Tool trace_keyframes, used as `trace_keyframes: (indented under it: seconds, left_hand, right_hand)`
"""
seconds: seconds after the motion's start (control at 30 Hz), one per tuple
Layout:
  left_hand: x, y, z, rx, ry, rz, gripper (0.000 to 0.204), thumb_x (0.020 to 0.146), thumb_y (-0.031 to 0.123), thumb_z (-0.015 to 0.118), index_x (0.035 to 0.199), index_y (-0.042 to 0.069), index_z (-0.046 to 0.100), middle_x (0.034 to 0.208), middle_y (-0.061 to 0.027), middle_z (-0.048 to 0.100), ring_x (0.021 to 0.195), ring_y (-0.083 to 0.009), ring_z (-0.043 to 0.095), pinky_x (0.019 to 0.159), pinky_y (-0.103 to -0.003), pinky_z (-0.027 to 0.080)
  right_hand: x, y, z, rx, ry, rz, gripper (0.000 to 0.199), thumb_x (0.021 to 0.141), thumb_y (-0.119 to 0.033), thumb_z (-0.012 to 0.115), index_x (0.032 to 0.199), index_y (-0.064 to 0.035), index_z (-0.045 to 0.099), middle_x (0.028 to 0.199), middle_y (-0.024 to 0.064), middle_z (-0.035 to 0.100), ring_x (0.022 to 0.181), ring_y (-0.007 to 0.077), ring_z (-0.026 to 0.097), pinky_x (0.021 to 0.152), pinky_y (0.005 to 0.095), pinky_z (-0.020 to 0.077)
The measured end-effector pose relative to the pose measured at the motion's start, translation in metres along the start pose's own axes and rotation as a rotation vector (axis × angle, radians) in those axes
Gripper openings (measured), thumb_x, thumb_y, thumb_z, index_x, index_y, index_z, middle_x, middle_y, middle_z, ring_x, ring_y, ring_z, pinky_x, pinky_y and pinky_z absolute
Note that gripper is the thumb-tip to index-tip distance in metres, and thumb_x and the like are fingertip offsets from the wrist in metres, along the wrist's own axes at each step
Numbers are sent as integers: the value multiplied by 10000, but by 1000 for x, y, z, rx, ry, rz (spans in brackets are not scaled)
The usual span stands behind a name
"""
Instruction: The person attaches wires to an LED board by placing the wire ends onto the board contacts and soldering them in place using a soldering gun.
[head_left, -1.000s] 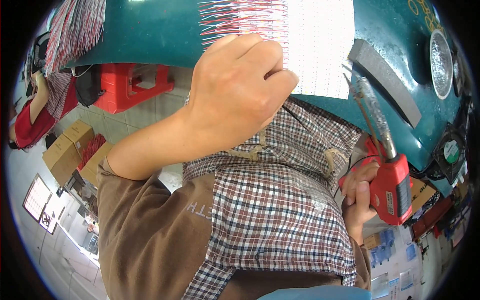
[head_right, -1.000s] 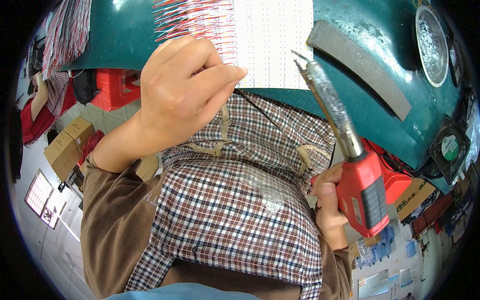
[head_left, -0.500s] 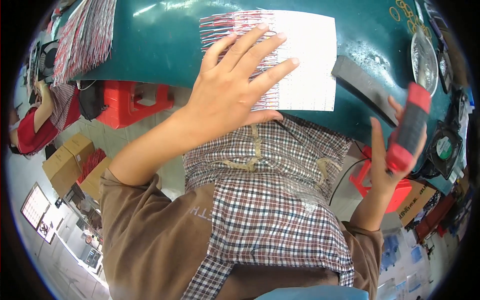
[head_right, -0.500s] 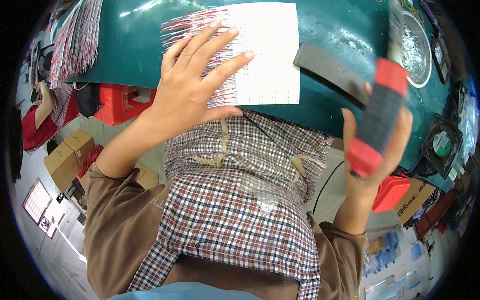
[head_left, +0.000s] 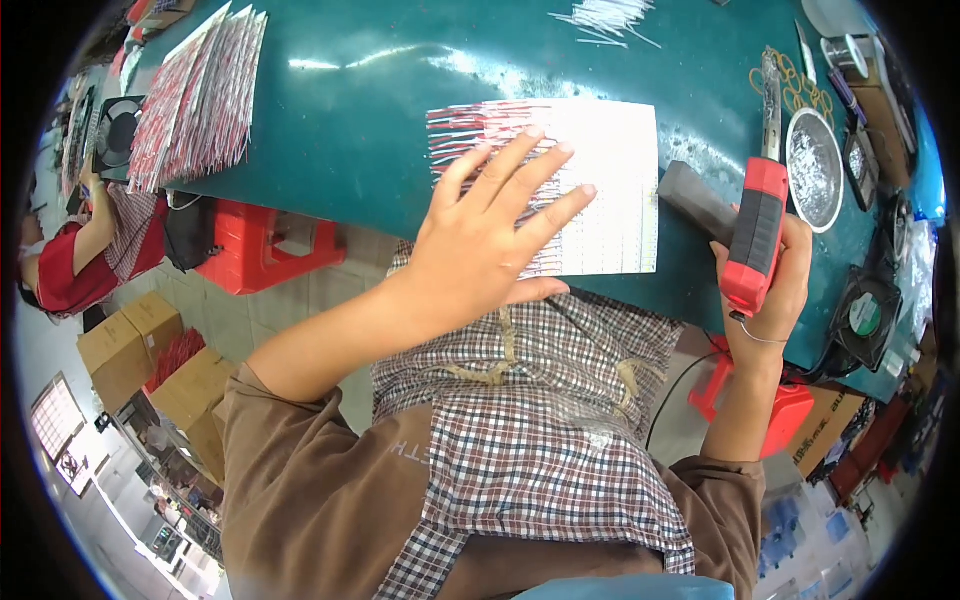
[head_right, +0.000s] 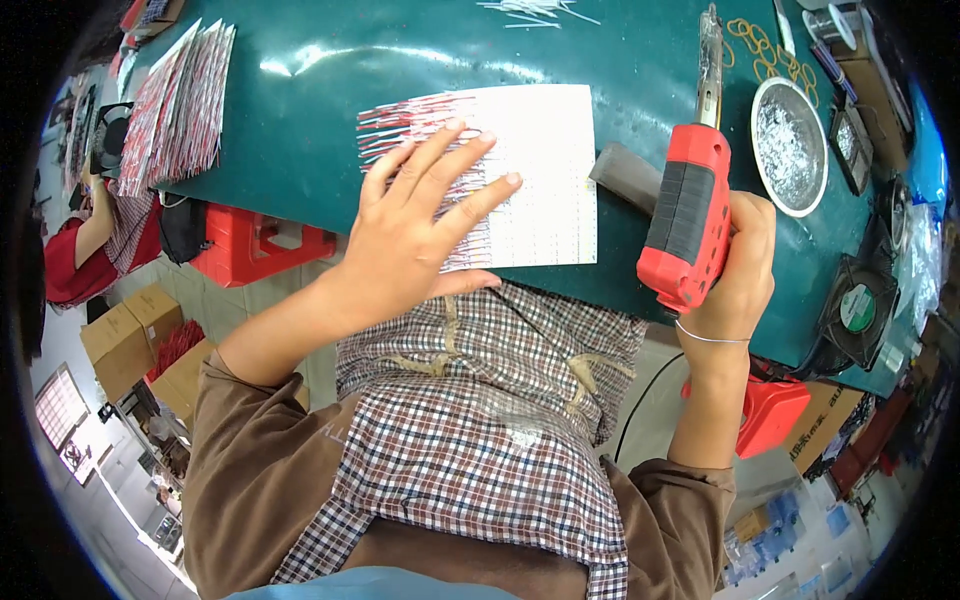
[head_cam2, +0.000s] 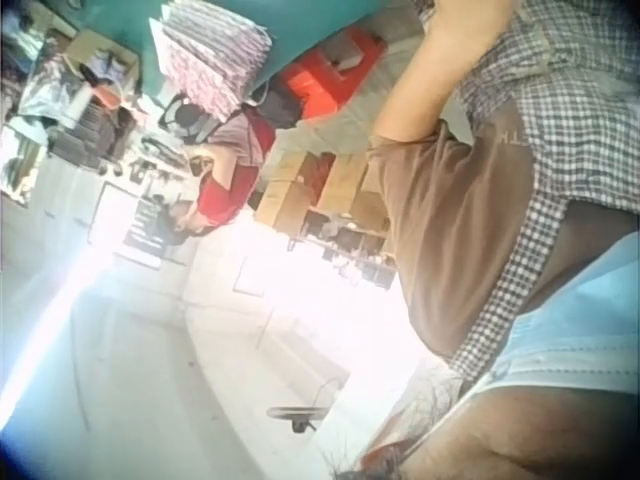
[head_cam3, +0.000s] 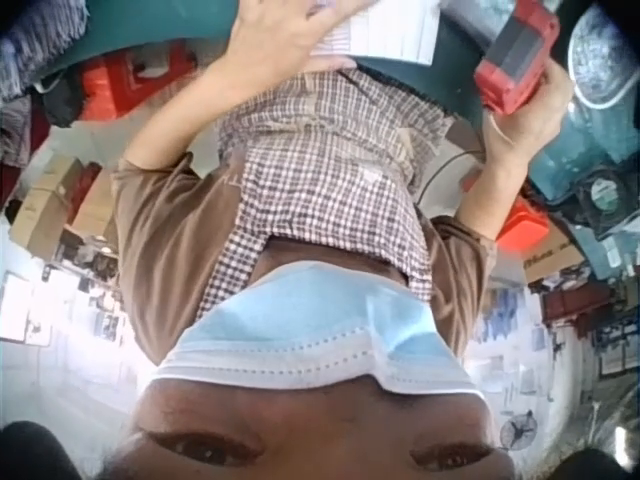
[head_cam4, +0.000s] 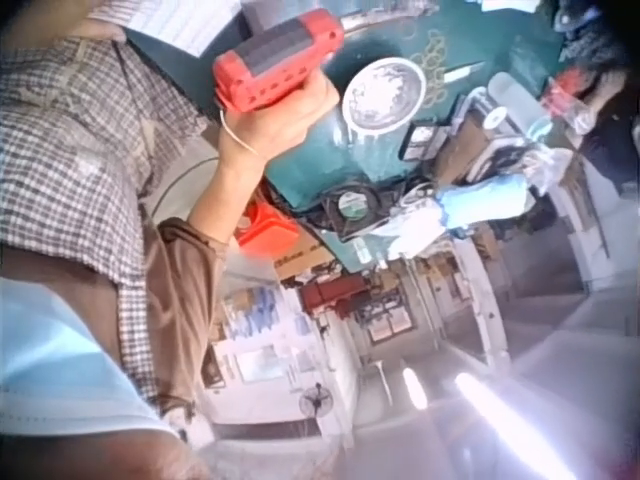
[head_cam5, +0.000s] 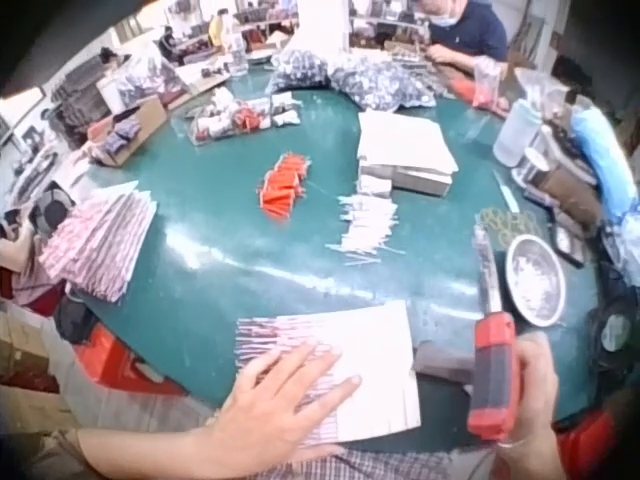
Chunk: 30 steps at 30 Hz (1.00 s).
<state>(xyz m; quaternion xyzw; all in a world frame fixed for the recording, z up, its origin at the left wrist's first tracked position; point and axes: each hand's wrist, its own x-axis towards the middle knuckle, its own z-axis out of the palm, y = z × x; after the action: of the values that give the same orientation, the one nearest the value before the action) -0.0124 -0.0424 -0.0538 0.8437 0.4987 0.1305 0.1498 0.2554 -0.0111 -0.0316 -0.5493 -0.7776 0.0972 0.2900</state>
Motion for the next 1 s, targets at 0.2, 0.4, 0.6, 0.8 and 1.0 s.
trace_keyframes:
  seconds: [0.2,0.4,0.6,0.8,1.0]
  left_hand:
    - [2,7,-3,-75,-5,-43,832,592,515,716,1322,208,460,1393,-115,366,1306,-304,302,1013,-467,232]
    - [55,-26,-29,-37,215,-37,387,702,278,720,1043,126,621,1010,-74,538,932,-261,518,795,-408,377]
    - [127,-61,-18,-41,321,22,169,711,197,691,821,90,618,786,-94,563,778,-270,580,654,-381,458]
    - [151,-62,-23,-123,46,-99,147,780,159,627,775,13,611,836,-180,575,841,-351,576,741,-428,452]
    - [139,-53,-24,121,110,-58,148,801,151,601,830,6,585,828,-184,575,812,-353,583,728,-433,456]
  right_hand:
    - [-1,2,2,14,-65,9,536,655,25,748,1104,1,456,937,103,514,826,234,544,773,302,445]
    - [-3,-4,-13,-21,-7,-35,497,674,57,724,1100,-6,475,955,101,548,842,220,564,807,310,450]
    - [-39,-19,-19,260,38,129,391,647,14,752,970,-25,536,878,57,567,744,171,530,669,251,427]
    - [-68,-34,-34,315,-10,376,341,668,56,718,943,-22,532,839,54,562,789,170,550,683,276,451]
    - [-73,-45,-34,623,-84,500,219,762,5,680,904,-31,516,796,44,532,775,163,528,722,292,445]
